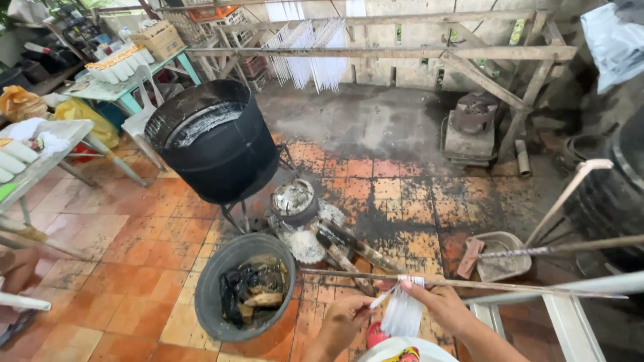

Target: Trimming the excess wax and wick from the bottom of newly made candles and hanging the rods on a storage rack.

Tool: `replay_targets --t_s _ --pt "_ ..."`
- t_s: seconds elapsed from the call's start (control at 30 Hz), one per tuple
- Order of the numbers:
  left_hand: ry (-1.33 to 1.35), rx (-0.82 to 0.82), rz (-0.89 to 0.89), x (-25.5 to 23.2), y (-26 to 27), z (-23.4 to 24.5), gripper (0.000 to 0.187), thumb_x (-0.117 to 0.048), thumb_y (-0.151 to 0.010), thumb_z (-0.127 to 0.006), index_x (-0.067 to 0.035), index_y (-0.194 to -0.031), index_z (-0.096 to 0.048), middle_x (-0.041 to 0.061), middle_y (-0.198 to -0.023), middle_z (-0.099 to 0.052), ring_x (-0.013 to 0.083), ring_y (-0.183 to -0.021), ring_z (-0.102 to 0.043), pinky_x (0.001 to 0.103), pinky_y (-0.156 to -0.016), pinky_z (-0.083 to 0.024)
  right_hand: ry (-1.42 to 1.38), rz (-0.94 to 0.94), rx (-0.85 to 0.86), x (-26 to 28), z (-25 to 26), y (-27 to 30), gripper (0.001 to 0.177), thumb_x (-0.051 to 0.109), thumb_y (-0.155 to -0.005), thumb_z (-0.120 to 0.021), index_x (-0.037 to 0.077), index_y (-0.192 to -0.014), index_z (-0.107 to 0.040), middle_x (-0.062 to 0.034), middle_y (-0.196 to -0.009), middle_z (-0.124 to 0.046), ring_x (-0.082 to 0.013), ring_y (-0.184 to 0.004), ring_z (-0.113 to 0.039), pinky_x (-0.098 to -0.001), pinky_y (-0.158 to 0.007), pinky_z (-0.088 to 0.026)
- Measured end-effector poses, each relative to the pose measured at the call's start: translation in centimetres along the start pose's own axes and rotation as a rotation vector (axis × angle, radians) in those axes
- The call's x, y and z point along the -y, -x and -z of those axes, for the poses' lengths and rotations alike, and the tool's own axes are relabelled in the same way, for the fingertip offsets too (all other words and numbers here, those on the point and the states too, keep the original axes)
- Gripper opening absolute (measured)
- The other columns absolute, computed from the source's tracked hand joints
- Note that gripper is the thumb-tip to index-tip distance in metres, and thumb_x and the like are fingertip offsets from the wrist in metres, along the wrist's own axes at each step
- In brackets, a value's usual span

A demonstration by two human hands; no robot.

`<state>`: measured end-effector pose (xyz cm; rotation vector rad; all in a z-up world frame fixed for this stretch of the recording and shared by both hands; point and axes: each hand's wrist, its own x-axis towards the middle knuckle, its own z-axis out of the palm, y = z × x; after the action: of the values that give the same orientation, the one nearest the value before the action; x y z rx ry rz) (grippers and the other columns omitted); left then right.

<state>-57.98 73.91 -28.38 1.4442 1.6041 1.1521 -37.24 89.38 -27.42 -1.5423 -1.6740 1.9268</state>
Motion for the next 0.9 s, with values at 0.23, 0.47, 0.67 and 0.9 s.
replay_targets --t_s 0.23,0.47,0.67,0.9 --pt "-0.097 0.308 0.203 2.5 -11.6 4.4 0.010 -0.010 -0.108 -0.060 -0.009 -0.100 -0.066 0.003 -0.088 -0.060 0.0140 -0.077 -0.052 0.031 -0.070 -0.039 -0.157 -0.051 -0.097 6.2 3.4 -9.4 0.052 0.040 -0.097 -0.075 0.002 -0.064 -0.060 -0.0097 -0.062 -0.042 -0.0234 -0.057 -0.043 -0.0379 -0.061 -0.032" --pt "-0.143 0.408 0.471 3.5 -22.2 6.3 0.016 -0.018 -0.107 -0.062 -0.010 -0.117 -0.072 0.003 -0.102 -0.070 0.0176 -0.089 -0.063 0.032 -0.079 -0.049 -0.684 0.122 -0.015 17.4 7.8 -14.8 0.053 0.013 -0.105 -0.040 -0.027 -0.130 -0.062 -0.0401 -0.137 -0.066 -0.0516 -0.127 -0.062 -0.0638 -0.105 -0.049" --pt "-0.052 0.371 0.461 12.1 -32.9 5.5 0.017 -0.020 -0.103 -0.066 -0.016 -0.119 -0.074 -0.003 -0.103 -0.073 0.0125 -0.098 -0.068 0.030 -0.090 -0.054 -0.723 0.108 -0.066 24.8 12.8 -24.3 0.052 0.012 -0.107 -0.037 -0.031 -0.128 -0.056 -0.0452 -0.131 -0.063 -0.0525 -0.123 -0.060 -0.0616 -0.107 -0.045" --pt "0.102 0.236 0.668 14.0 -51.4 3.7 0.016 -0.030 -0.103 -0.063 -0.028 -0.116 -0.072 -0.012 -0.100 -0.065 -0.0031 -0.096 -0.061 0.015 -0.096 -0.043 -0.657 -0.013 0.070 34.8 21.6 -40.0 0.052 0.012 -0.108 -0.037 -0.028 -0.135 -0.055 -0.0431 -0.136 -0.062 -0.0536 -0.127 -0.057 -0.0638 -0.108 -0.044"
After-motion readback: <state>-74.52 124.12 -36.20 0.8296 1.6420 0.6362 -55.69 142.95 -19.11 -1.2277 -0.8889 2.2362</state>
